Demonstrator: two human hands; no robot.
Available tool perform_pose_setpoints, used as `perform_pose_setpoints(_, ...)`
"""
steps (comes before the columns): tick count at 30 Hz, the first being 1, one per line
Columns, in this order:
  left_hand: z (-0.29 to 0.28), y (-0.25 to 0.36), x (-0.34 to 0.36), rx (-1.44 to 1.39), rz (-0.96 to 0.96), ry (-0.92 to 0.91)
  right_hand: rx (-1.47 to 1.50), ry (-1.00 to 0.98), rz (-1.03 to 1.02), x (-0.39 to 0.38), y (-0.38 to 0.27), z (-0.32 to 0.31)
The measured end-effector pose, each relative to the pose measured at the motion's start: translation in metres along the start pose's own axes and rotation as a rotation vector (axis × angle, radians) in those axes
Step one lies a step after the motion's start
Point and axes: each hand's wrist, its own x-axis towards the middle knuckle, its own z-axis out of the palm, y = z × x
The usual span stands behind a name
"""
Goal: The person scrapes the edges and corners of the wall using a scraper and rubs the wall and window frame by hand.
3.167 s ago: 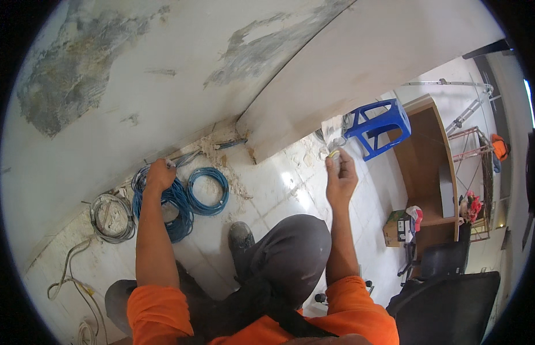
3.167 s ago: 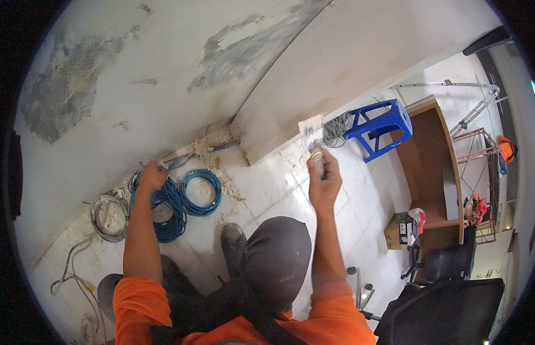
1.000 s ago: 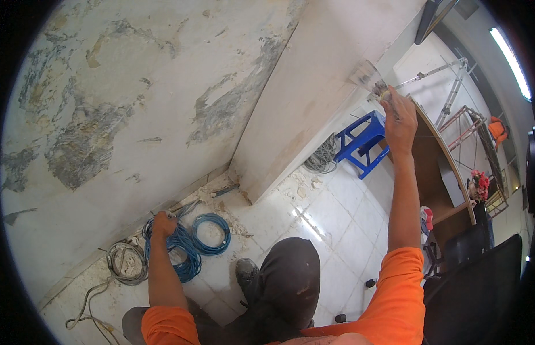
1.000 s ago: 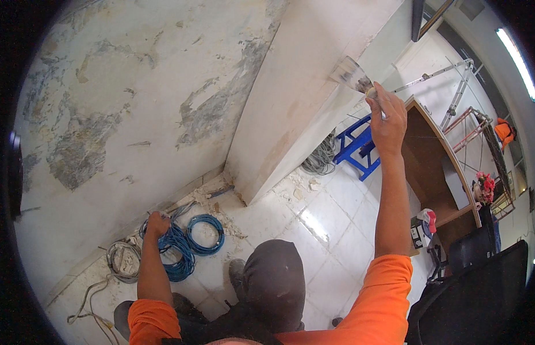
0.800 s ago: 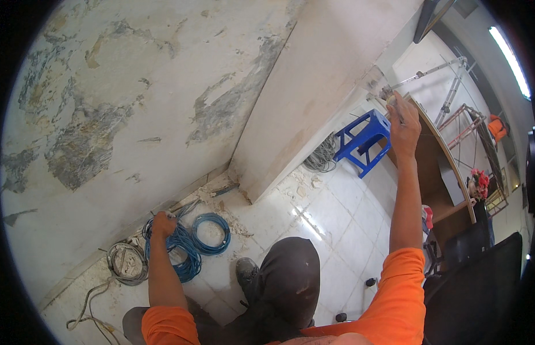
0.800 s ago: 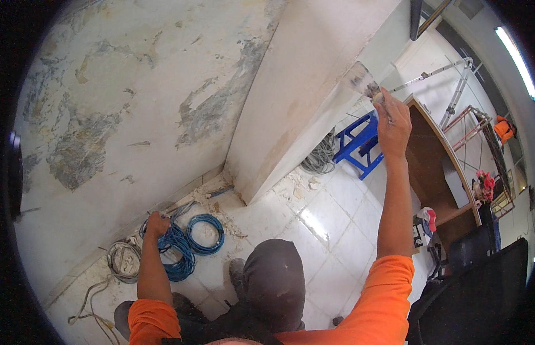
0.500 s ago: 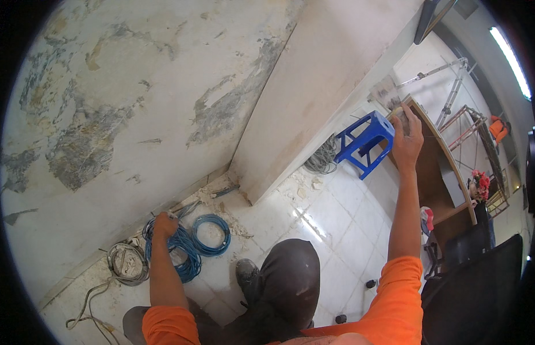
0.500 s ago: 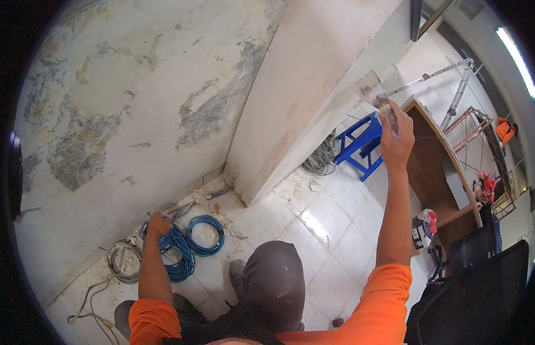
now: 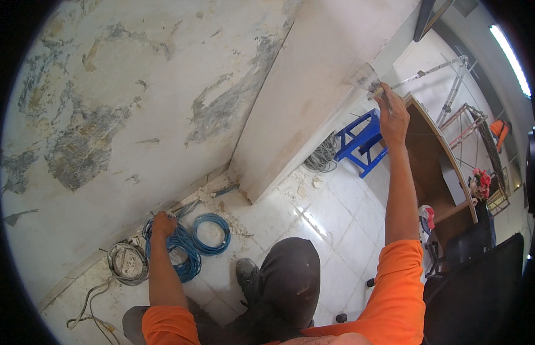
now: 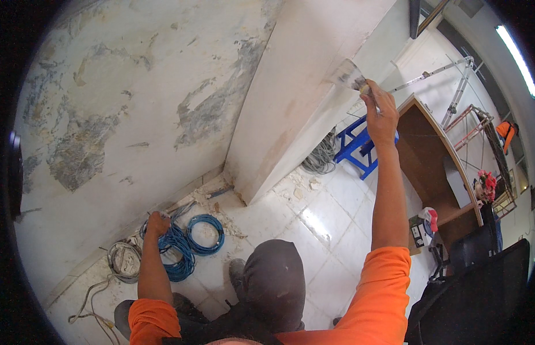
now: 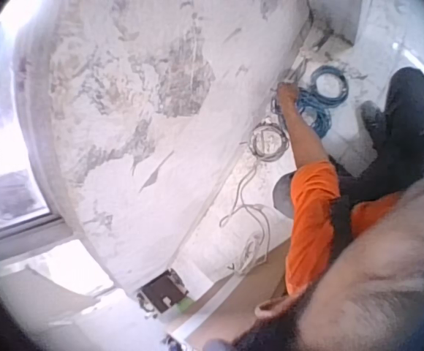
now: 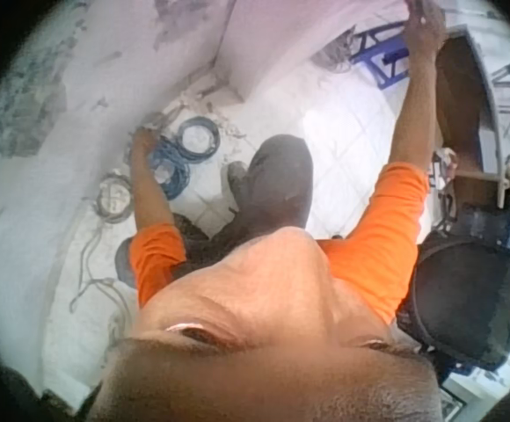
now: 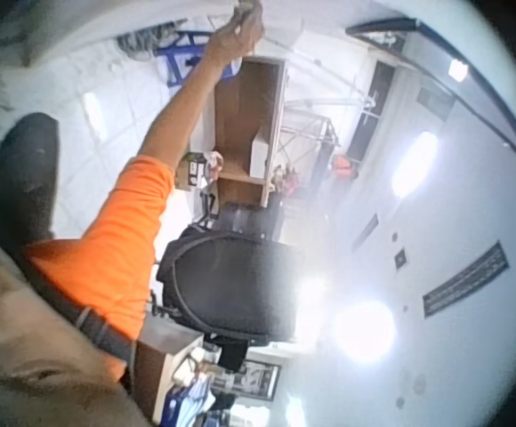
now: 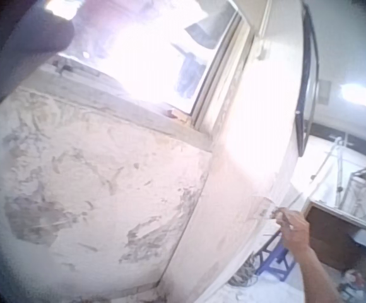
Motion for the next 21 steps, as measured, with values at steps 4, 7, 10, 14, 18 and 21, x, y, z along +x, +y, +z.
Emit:
perform_pose_setpoints(4,-0.009,0.003,-0.006,-0.050,-0.014,-0.023,-0.100,0.006,0.175,-0.024,0.019,-0.019)
perform_pose_setpoints(7,-0.004,-0.004,0.001,-0.062,-0.006,-0.075,0.039,0.121,0.285,-0.039,0.013,-0.032)
perform_pose_setpoints(10,0.001,0.001,0.001,-0.060,-0.039,-0.088,0.206,0.070,0.273,-0.044,0.001,-0.042)
perform_pose_setpoints(14,-0.006,0.004,-0.005,-0.040,0.017,-0.007,0.485,-0.059,0.429,-0.039,-0.040,-0.031)
perform_pose_setpoints(18,-0.005,0.006,-0.006,-0.058,0.013,0.022,0.747,-0.058,0.462,-0.029,-0.063,-0.016)
perform_pose_setpoints(21,-0.009,0.003,-0.007,-0.102,0.011,-0.017,0.622,-0.093,0.497,-0.021,-0.057,-0.008)
